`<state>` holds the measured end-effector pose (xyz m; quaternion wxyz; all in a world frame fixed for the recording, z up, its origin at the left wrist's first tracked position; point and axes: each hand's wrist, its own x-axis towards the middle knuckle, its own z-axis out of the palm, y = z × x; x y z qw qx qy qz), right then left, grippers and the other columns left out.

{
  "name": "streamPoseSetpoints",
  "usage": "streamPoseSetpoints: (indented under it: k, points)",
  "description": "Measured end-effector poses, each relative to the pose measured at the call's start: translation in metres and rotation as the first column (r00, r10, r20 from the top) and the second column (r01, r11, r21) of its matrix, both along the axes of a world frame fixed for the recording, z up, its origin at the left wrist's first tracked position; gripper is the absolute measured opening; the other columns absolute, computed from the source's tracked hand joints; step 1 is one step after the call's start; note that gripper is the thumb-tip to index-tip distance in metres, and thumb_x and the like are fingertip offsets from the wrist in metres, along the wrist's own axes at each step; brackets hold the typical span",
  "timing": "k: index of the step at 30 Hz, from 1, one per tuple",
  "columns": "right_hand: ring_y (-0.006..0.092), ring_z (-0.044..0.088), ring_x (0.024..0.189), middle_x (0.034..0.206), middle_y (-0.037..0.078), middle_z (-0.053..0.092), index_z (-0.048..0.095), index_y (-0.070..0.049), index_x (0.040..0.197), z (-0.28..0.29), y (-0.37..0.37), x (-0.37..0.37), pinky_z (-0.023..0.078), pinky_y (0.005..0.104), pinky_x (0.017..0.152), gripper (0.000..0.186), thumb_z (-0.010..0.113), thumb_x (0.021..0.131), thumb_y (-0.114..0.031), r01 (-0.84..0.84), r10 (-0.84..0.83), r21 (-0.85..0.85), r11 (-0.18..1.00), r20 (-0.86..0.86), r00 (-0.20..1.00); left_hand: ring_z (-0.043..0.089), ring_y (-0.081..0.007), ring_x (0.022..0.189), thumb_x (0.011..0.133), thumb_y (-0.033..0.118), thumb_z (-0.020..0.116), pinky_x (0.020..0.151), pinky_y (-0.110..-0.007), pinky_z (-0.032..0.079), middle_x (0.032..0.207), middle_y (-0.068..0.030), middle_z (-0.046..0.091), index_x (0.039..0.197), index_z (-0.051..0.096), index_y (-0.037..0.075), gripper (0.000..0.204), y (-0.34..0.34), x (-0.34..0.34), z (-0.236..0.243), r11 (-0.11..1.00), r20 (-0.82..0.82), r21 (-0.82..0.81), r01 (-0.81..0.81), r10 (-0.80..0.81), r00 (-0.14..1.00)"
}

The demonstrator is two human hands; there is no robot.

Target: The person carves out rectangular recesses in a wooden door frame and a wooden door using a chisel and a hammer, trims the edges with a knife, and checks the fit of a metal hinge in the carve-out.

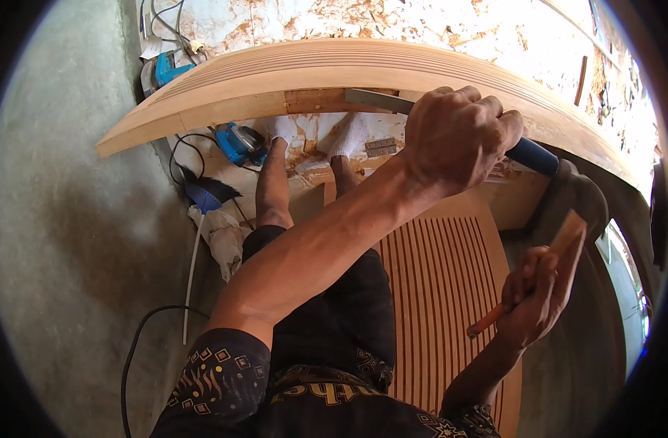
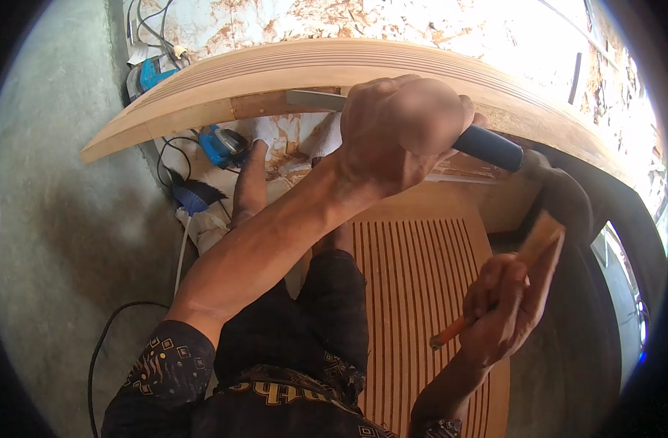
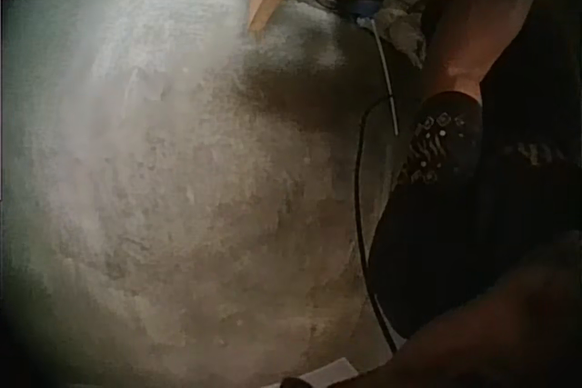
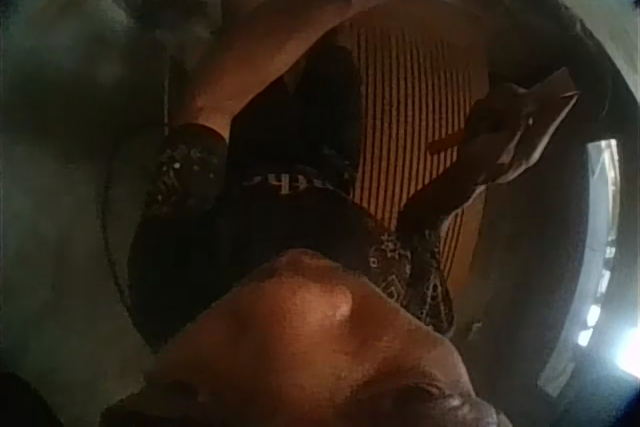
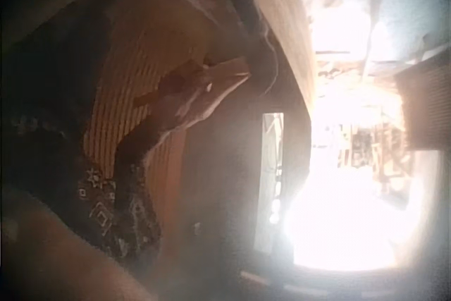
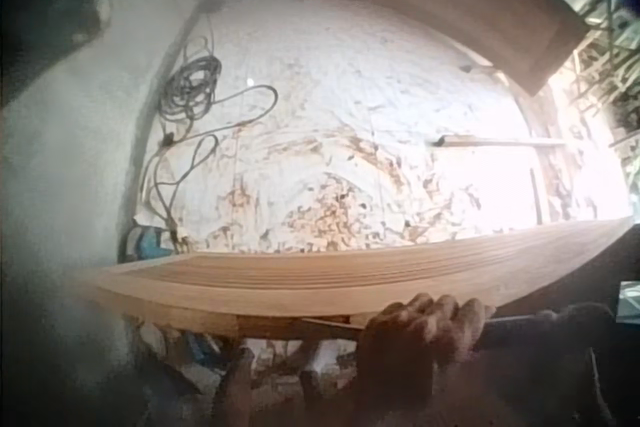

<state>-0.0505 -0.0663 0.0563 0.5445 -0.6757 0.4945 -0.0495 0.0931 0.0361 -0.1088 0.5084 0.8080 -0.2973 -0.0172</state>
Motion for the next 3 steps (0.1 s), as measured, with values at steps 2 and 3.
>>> streamPoseSetpoints:
  k: [2,3]
  points:
    - [0.0012,0.034,0.052,0.086,0.002,0.051,0.025,-0.011,0.169,-0.0011,-0.0071,-0.0015,0.03,0.0171,0.038,0.059,0.047,0.115,-0.021,-0.066,0.067,0.039,0.997,-0.017,0.998,0.07,-0.0274,0.063,0.088,0.018,0.068,0.049,-0.043,0.051,0.063,-0.0111,0.065,0.077,0.067,0.009,0.014,0.0004,0.0012,0.0013,0.999,-0.003,0.035,0.001,-0.001,1.0]
    - [0.0012,0.034,0.052,0.086,0.002,0.051,0.025,-0.011,0.169,-0.0012,-0.0072,-0.0008,0.03,0.0171,0.038,0.059,0.047,0.115,-0.021,-0.067,0.067,0.041,0.997,-0.015,0.998,0.071,-0.0275,0.064,0.088,0.018,0.068,0.05,-0.043,0.052,0.063,-0.0112,0.065,0.077,0.067,0.009,0.014,0.0013,0.0023,0.002,0.999,-0.004,0.053,0.002,-0.001,1.0]
